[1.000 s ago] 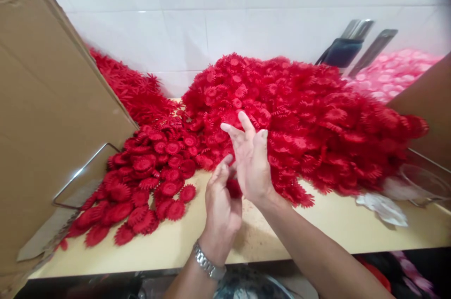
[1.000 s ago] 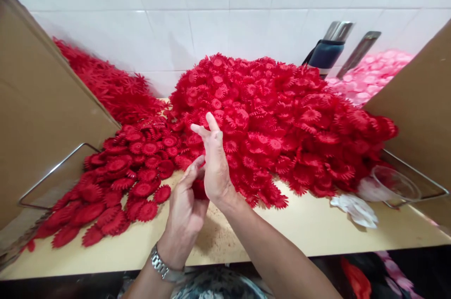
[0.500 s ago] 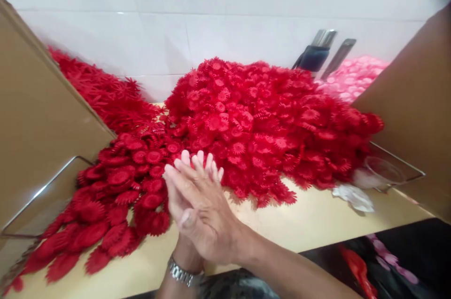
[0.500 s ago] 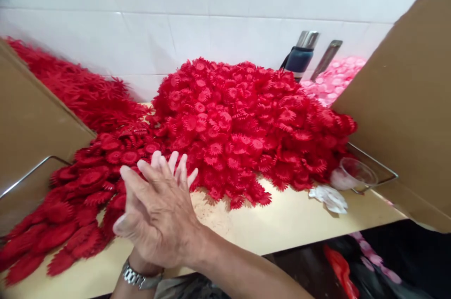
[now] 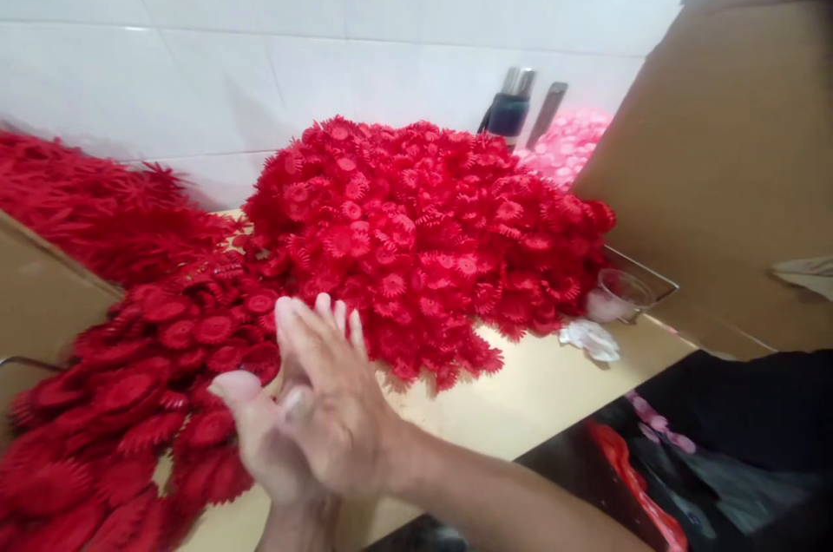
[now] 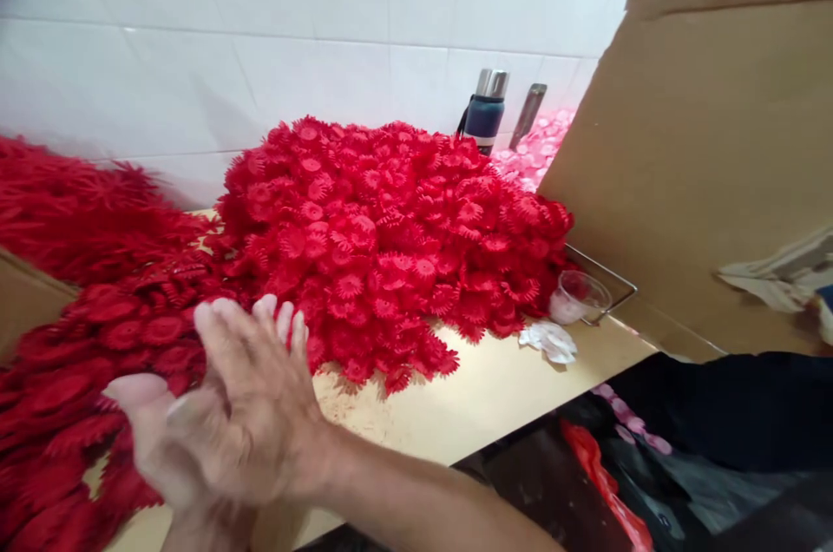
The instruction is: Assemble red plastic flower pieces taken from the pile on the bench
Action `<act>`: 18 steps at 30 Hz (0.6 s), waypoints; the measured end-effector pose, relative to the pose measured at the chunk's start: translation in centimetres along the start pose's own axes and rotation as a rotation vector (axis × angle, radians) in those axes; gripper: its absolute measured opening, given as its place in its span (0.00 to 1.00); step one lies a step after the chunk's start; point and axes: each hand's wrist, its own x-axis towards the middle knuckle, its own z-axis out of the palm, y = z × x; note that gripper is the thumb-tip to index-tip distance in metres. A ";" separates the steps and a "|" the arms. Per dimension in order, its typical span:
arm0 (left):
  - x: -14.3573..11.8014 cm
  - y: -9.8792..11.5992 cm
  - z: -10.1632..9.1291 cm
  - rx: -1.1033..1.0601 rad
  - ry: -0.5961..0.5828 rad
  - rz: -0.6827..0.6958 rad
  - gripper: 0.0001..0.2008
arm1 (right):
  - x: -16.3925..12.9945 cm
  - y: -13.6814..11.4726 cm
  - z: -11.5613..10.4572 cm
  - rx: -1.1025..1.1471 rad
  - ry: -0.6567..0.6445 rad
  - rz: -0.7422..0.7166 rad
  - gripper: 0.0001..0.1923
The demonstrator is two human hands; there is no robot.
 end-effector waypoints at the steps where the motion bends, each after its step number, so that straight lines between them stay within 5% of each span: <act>1: -0.1 -0.2 0.4 0.016 0.025 0.008 0.31 | 0.6 0.4 -0.2 0.014 0.020 0.013 0.32; 5: -0.7 -0.8 1.5 0.042 0.040 -0.065 0.34 | 2.5 1.5 -1.2 0.073 0.073 0.086 0.30; 12: 0.0 0.1 0.4 0.044 0.130 0.056 0.30 | 0.2 -0.8 -0.3 0.102 0.029 -0.049 0.33; 18: -0.8 -1.2 1.3 0.071 0.164 -0.110 0.18 | 3.5 2.3 -1.4 0.054 0.171 0.003 0.29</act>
